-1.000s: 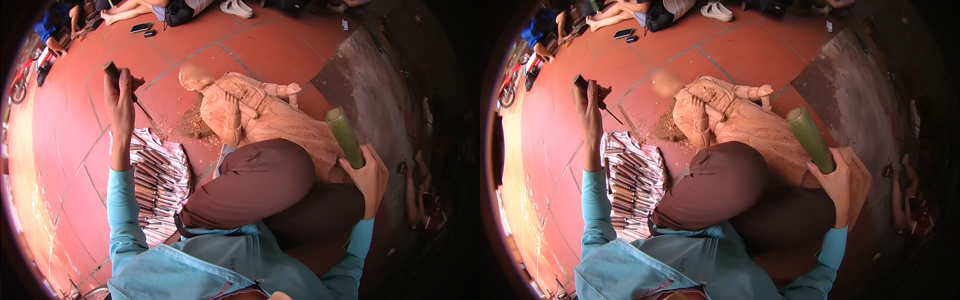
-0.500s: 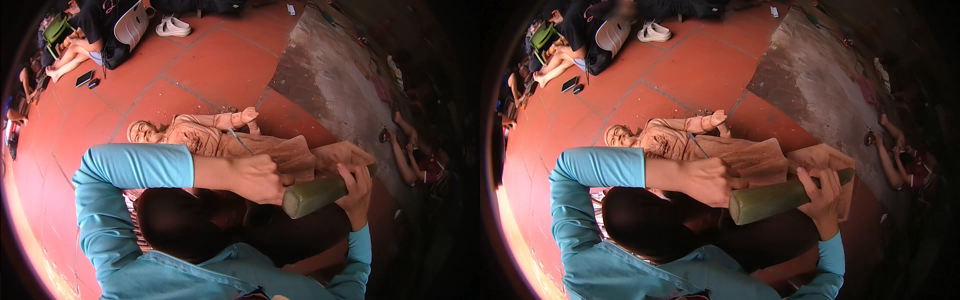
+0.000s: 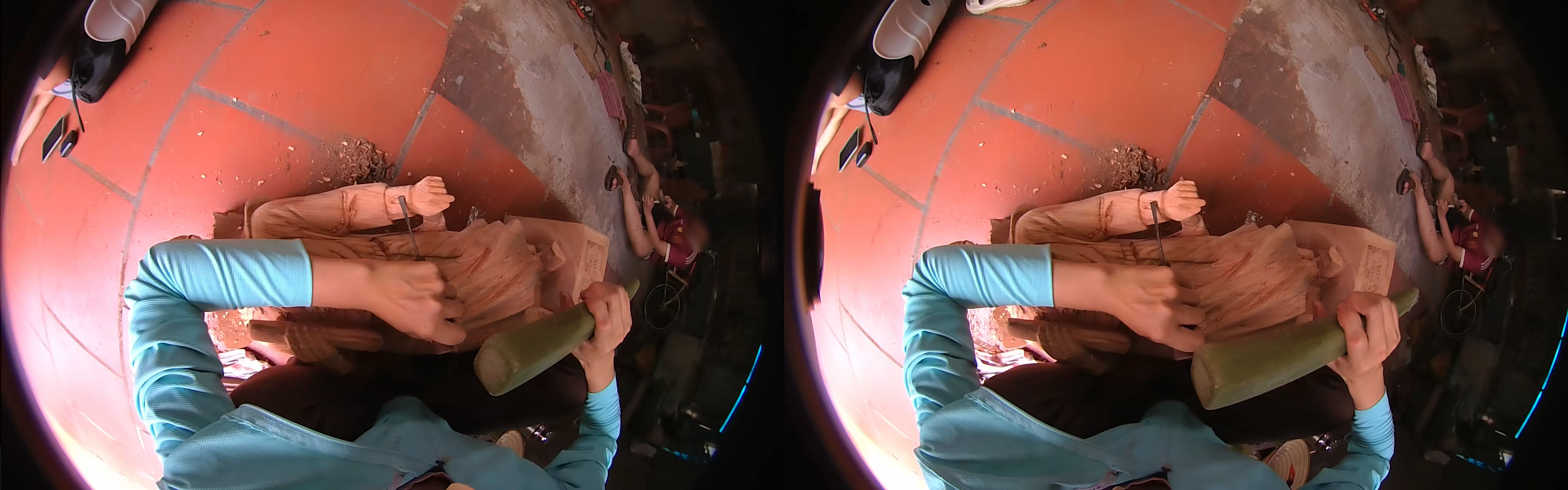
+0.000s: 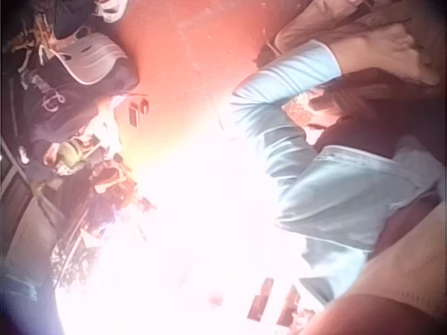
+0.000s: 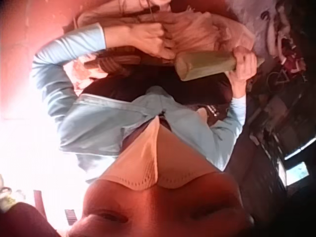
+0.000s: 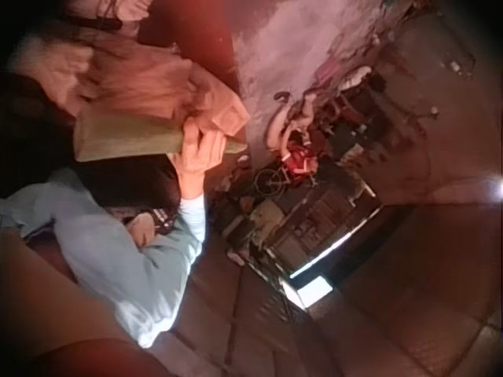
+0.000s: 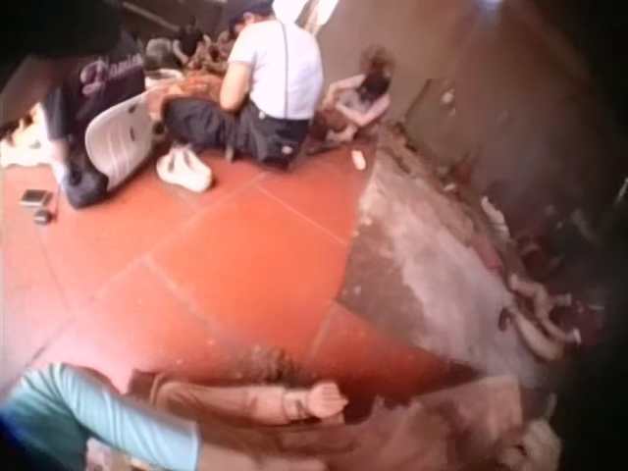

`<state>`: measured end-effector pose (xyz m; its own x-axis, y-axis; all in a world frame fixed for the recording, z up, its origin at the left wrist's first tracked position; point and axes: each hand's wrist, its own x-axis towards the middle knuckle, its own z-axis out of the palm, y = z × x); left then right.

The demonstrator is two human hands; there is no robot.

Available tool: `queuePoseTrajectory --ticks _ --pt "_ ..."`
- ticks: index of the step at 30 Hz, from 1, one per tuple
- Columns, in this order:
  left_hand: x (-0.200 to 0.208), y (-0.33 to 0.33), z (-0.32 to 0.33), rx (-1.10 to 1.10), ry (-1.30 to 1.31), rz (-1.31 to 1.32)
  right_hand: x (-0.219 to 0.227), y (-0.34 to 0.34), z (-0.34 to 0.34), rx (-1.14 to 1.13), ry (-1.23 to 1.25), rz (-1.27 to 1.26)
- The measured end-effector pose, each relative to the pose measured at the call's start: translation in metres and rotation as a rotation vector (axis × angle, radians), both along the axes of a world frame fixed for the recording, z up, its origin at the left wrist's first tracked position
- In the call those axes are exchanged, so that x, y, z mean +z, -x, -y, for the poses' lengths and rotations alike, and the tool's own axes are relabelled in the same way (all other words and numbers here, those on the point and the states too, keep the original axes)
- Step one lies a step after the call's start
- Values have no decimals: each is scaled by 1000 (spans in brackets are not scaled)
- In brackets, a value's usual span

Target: The person is carving a wooden statue of a standing figure using a chisel and a mallet. They repeatedly strike the chisel to shape the wood, focusing on the torso and arm areas of the sculpture.

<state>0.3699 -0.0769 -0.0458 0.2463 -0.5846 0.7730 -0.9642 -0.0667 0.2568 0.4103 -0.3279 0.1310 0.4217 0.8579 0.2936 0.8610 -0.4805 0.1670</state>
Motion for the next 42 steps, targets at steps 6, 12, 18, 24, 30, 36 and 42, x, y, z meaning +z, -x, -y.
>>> queuePoseTrajectory --ticks 6,12,18,24,30,36,42 --pt "4 -3 -3 16 277 -99 -13 -14 -28 63 11 20" --pt "4 5 4 -15 352 -139 -10 0 -28 62 0 -85" --pt "3 6 5 13 380 -110 -13 2 -28 72 32 -139" --pt "3 2 4 18 413 -135 -14 1 -32 80 15 -165" --pt "2 2 4 25 426 -126 -15 2 -30 90 28 -166" --pt "2 -2 -1 -35 464 -140 -15 6 -32 125 -37 -166" --pt "3 -8 -7 -88 545 -153 -8 6 -39 -6 197 7"
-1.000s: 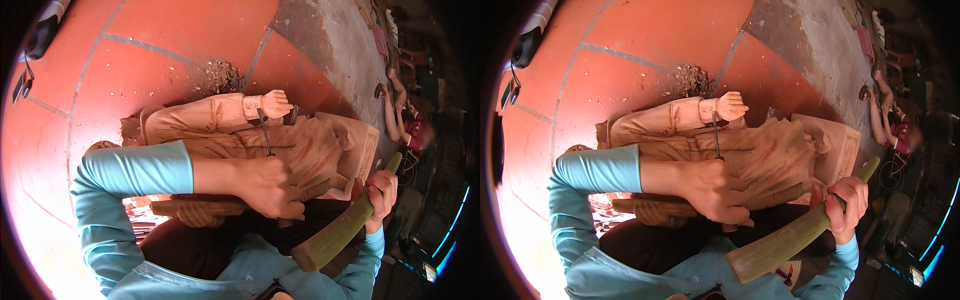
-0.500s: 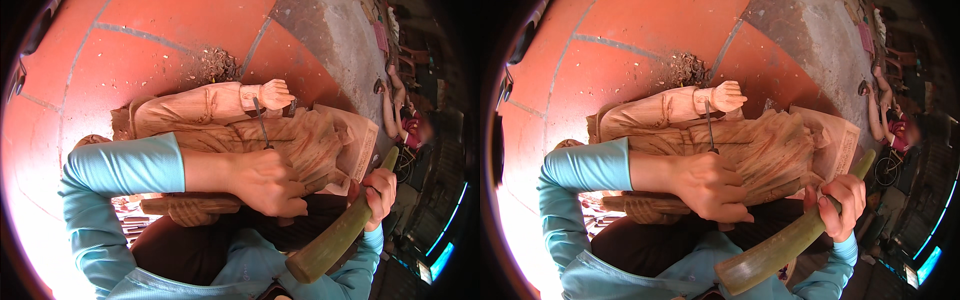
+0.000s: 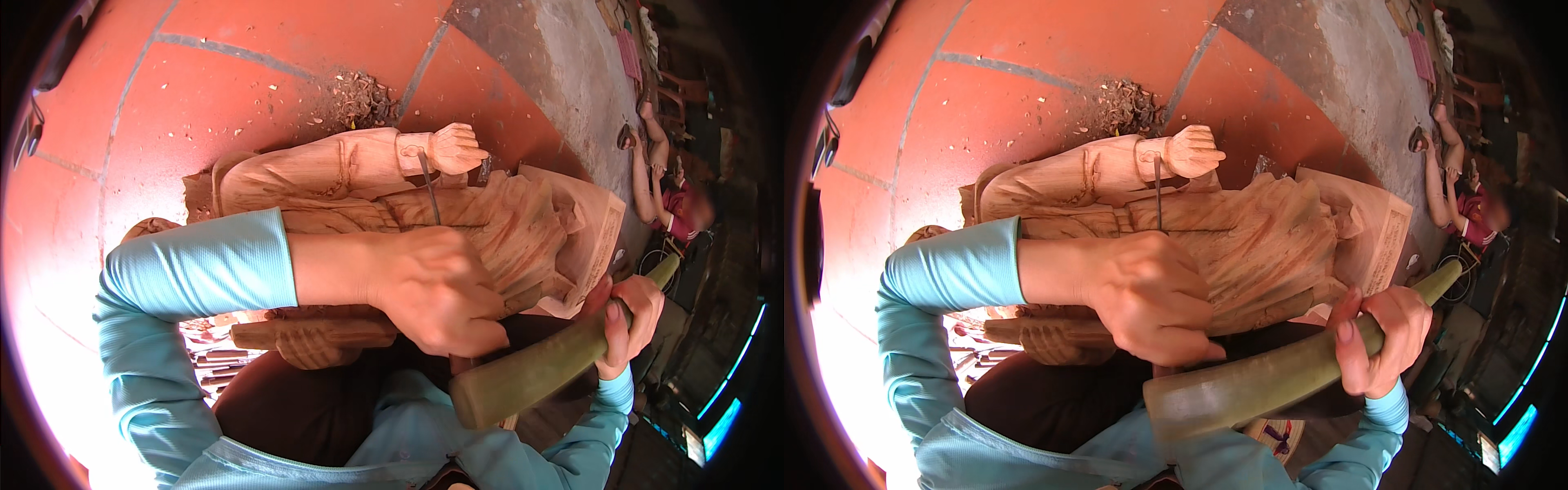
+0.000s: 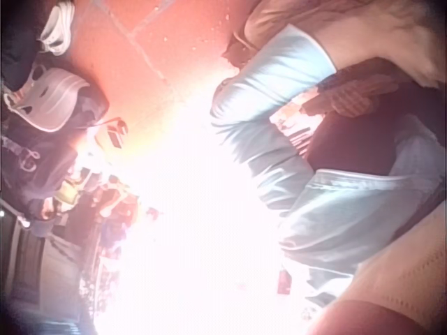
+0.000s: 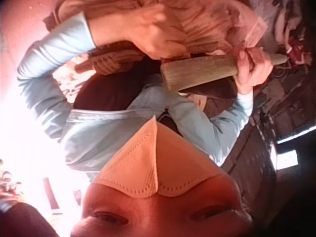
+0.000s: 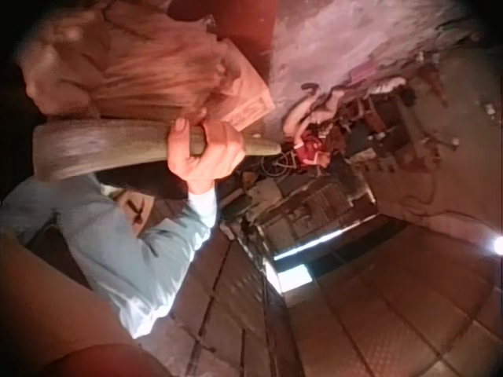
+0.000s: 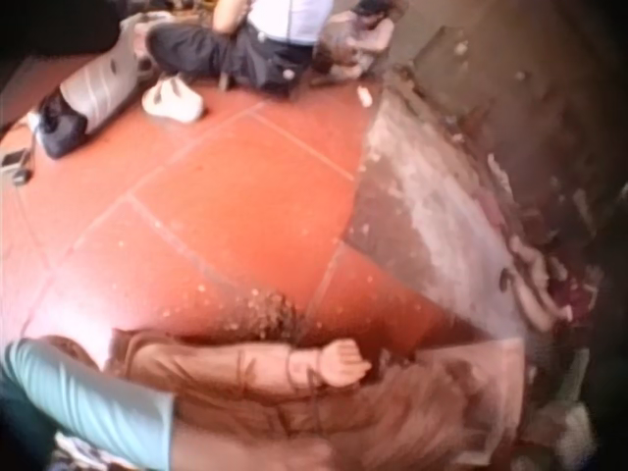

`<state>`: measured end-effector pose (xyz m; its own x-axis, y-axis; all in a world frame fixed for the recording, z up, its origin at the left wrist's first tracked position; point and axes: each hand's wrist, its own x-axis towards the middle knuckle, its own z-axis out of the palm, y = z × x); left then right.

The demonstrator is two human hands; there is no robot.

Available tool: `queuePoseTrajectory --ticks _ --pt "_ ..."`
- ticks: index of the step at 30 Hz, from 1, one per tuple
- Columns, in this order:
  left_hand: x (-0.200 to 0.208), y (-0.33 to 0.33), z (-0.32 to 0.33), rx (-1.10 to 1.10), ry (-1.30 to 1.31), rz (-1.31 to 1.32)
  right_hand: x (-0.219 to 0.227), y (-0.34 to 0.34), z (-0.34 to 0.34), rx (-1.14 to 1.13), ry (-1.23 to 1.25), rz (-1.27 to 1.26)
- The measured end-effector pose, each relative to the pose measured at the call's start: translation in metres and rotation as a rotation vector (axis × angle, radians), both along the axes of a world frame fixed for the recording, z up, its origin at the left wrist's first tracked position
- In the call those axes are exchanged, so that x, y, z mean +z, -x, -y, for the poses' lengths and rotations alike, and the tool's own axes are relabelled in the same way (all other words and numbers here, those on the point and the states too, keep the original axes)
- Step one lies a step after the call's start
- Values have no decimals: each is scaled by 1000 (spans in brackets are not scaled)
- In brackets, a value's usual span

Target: The person is carving a wooden statue of a standing figure using a chisel and a mallet. They repeatedly strike the chisel to shape the wood, focusing on the torso and arm areas of the sculpture.

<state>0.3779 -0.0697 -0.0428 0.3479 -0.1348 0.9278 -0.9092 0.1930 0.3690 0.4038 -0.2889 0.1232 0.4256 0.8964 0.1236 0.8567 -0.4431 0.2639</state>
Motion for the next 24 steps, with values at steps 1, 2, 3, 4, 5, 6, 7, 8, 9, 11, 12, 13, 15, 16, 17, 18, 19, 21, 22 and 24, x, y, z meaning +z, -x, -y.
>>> queuePoseTrajectory --ticks 1,2,3,4,5,6,7,8,9,11,12,13,15,16,17,18,19,21,22,24 --pt "0 -1 0 -2 27 0 -2 0 2 21 -67 -16" --pt "0 -1 0 1 19 2 -7 -2 6 43 -134 -32" --pt "0 0 0 4 7 -1 -13 -4 11 66 -205 -52" --pt "0 1 0 8 -5 -3 -20 -6 17 131 -331 -72" --pt "-1 1 0 6 -5 -5 -20 -7 15 109 -282 -45" --pt "0 -1 -1 -2 0 -6 -16 -6 11 82 -226 -18" --pt "0 -2 -1 -9 6 -6 -13 -6 7 55 -170 9" --pt "1 -3 -1 -8 21 -16 -11 -6 5 36 -67 81" --pt "2 -4 -1 -5 37 -21 -13 -7 6 64 -146 57" --pt "4 -5 0 -9 62 -22 -17 -7 12 119 -301 9" --pt "3 -3 0 -3 58 -27 -16 -8 14 163 -361 -83" --pt "2 -2 -1 2 56 -32 -18 -11 14 159 -343 -43" --pt "0 -3 0 8 69 -32 -19 -12 14 132 -287 51" --pt "0 -4 2 1 84 -26 -17 -10 16 111 -289 53" --pt "0 -6 5 -12 91 -15 -16 -7 17 89 -291 55" --pt "0 -5 3 -1 84 -14 -19 -9 16 89 -308 43" --pt "-1 -4 1 10 78 -14 -21 -11 15 88 -324 31" --pt "0 -4 -2 8 23 -12 -17 -11 16 144 -341 -15" --pt "0 -4 -2 -2 -1 -8 -17 -11 16 151 -313 25" --pt "-1 -4 -1 4 18 -10 -9 -9 4 87 -80 142"
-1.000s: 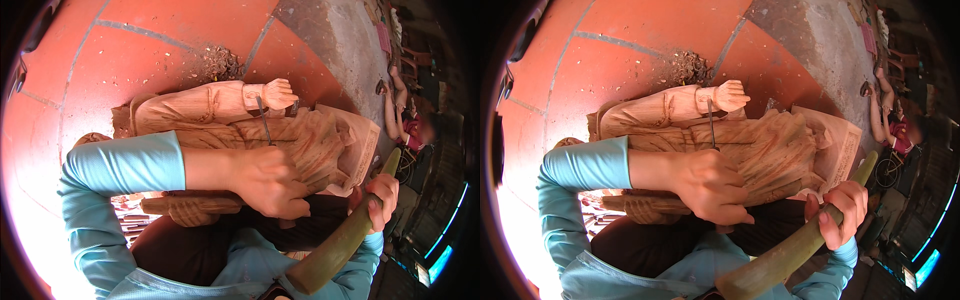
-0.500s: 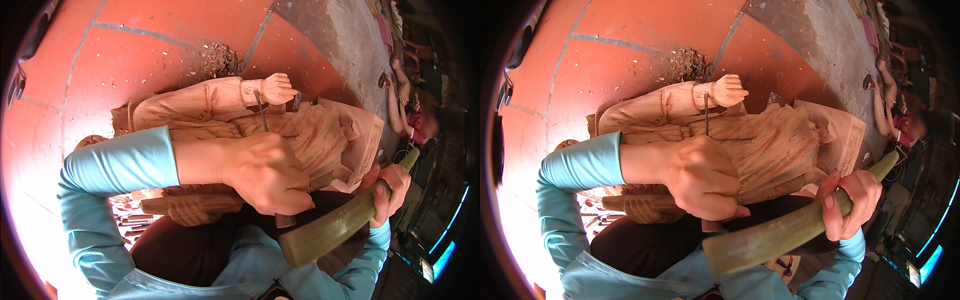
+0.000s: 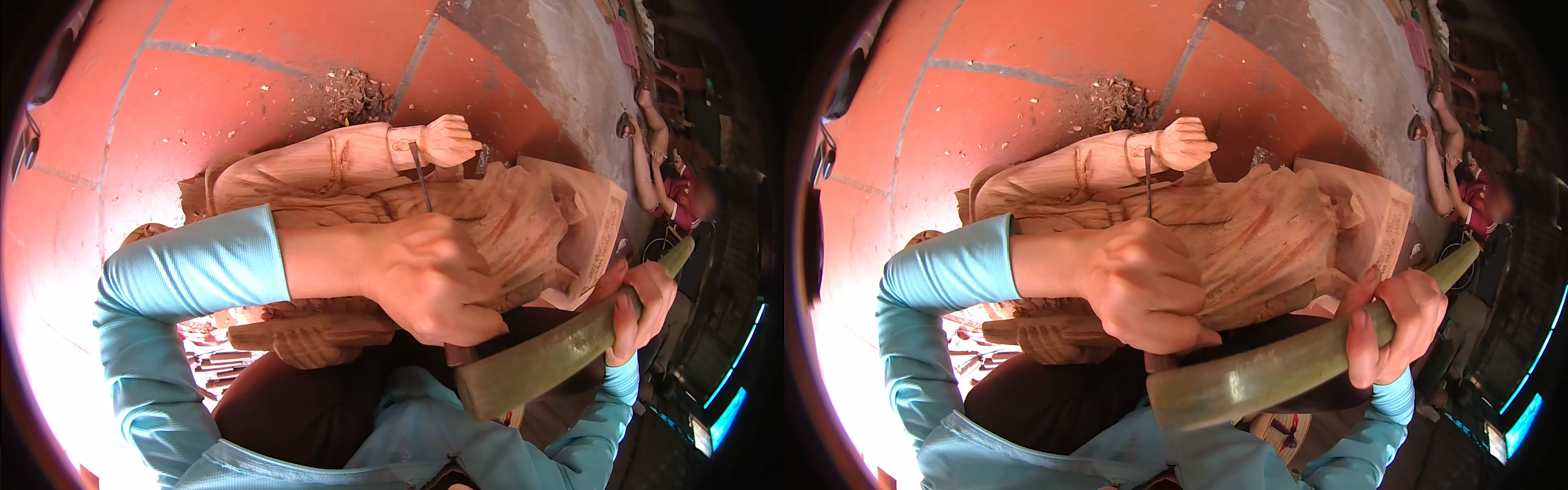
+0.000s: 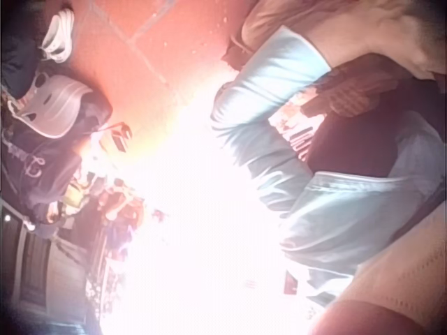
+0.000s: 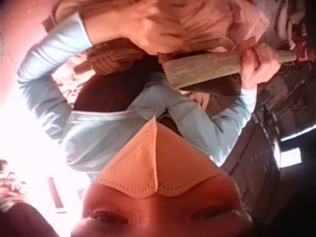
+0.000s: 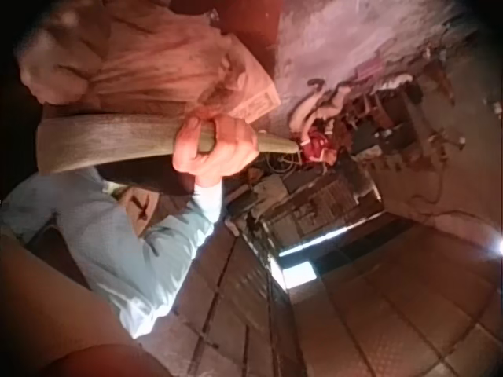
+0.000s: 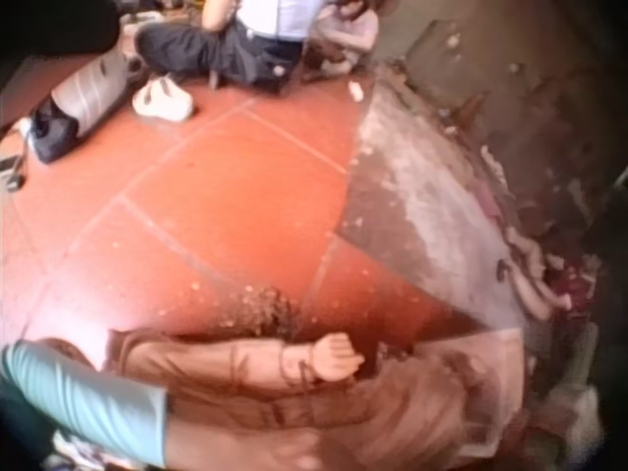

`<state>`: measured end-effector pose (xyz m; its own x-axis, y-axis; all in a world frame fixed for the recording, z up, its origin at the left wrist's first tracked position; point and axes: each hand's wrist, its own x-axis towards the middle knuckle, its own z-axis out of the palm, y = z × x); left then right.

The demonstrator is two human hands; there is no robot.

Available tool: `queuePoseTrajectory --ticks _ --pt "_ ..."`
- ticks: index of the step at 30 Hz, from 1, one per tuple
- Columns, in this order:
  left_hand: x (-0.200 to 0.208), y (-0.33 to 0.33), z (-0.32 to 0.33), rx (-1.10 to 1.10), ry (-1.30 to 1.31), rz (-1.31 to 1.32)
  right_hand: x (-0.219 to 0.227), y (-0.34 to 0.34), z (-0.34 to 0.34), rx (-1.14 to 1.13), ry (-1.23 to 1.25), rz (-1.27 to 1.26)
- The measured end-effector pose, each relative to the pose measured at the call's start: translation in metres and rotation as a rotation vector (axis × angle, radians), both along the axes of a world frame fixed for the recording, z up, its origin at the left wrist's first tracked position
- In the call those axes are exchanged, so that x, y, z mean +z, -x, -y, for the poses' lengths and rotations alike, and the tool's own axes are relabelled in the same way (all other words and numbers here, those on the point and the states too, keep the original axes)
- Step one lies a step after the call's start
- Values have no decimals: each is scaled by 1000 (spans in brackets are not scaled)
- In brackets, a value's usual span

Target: The person is carving a wooden statue of a standing figure using a chisel and a mallet. They repeatedly strike the chisel to shape the wood, focusing on the torso and arm areas of the sculpture.

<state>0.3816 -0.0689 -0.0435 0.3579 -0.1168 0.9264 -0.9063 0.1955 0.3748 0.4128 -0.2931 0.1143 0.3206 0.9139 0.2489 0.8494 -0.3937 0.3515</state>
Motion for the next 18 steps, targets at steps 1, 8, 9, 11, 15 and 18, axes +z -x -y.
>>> queuePoseTrajectory --ticks 1,8,9,11,15,18 --pt "0 0 0 8 9 0 -1 -1 1 9 -34 -12" --pt "4 -1 -1 52 -63 -19 0 -1 8 -25 -48 -31" --pt "8 2 -3 94 -112 -25 -1 0 11 -6 -78 -36" --pt "19 11 -3 147 -152 -27 0 -3 14 25 -121 -49" --pt "17 15 6 142 -77 -13 -3 -4 17 26 -127 -82" --pt "9 10 13 120 -52 -32 -4 -4 17 26 -122 -100"
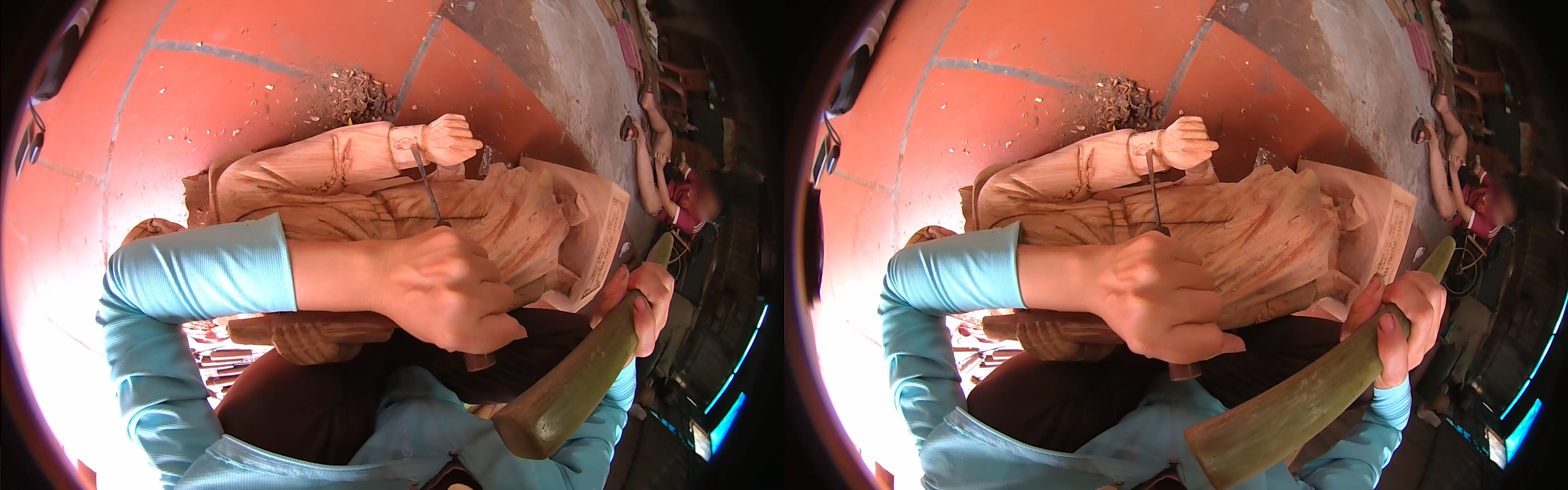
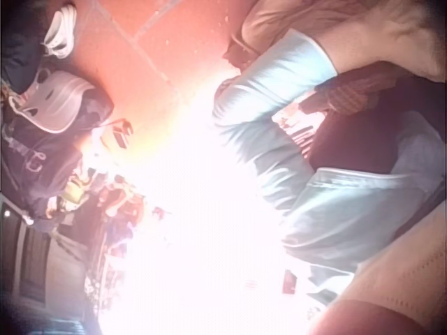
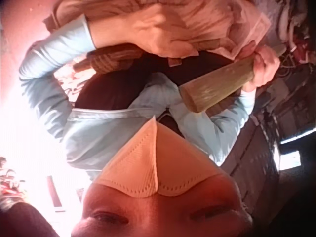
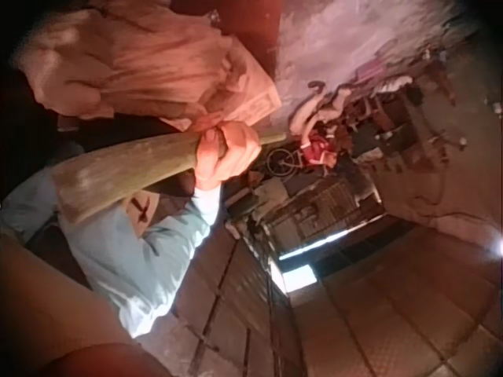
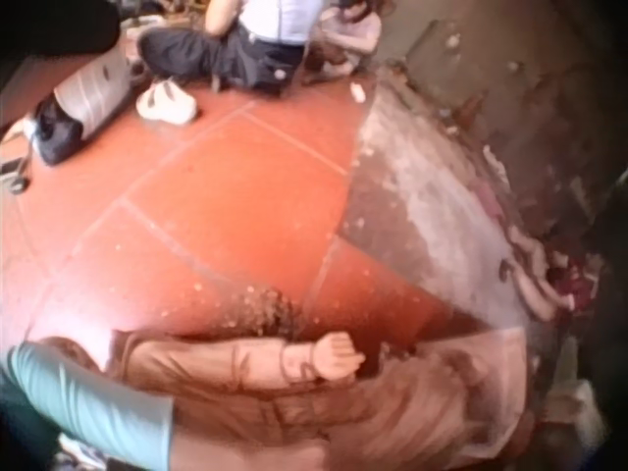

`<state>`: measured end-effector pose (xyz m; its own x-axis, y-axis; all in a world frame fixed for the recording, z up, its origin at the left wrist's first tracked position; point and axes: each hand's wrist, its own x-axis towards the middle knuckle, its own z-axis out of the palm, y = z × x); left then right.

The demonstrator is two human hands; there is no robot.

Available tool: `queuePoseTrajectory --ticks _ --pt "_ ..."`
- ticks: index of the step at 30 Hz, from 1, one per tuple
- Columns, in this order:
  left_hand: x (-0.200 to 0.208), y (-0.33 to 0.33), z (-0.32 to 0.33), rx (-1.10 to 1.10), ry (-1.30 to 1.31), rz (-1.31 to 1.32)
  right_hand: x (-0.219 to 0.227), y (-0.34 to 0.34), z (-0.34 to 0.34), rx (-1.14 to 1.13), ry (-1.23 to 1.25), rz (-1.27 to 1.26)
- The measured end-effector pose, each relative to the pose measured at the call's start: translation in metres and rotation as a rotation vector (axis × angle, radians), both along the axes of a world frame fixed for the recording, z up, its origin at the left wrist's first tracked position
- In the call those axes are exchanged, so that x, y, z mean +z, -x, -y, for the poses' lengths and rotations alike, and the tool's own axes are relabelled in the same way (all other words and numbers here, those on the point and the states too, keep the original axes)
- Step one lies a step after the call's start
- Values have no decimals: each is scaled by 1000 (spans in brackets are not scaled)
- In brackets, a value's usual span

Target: The person is carving a wooden statue of a standing figure using a chisel and a mallet. They repeatedly strike the chisel to shape the wood, focusing on the torso and arm areas of the sculpture.

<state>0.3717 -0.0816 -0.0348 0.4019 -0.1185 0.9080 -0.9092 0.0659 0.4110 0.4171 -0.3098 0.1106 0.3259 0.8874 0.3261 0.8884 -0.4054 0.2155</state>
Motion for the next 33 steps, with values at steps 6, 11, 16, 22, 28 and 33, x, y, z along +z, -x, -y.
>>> queuePoseTrajectory --ticks 6,11,16,22,28,33 --pt "-2 -5 3 35 34 -8 -2 -2 0 23 -34 -34" --pt "1 -5 2 32 63 -41 -7 -4 2 59 -110 -74" --pt "7 -12 -1 61 93 -86 -7 0 6 26 -215 -189" --pt "12 -20 2 140 100 -123 -3 -8 3 -110 -15 -30" --pt "10 -21 10 217 5 -148 -18 -23 20 -48 -151 -107" --pt "9 -21 20 199 11 -154 -33 -32 28 40 -385 -96"
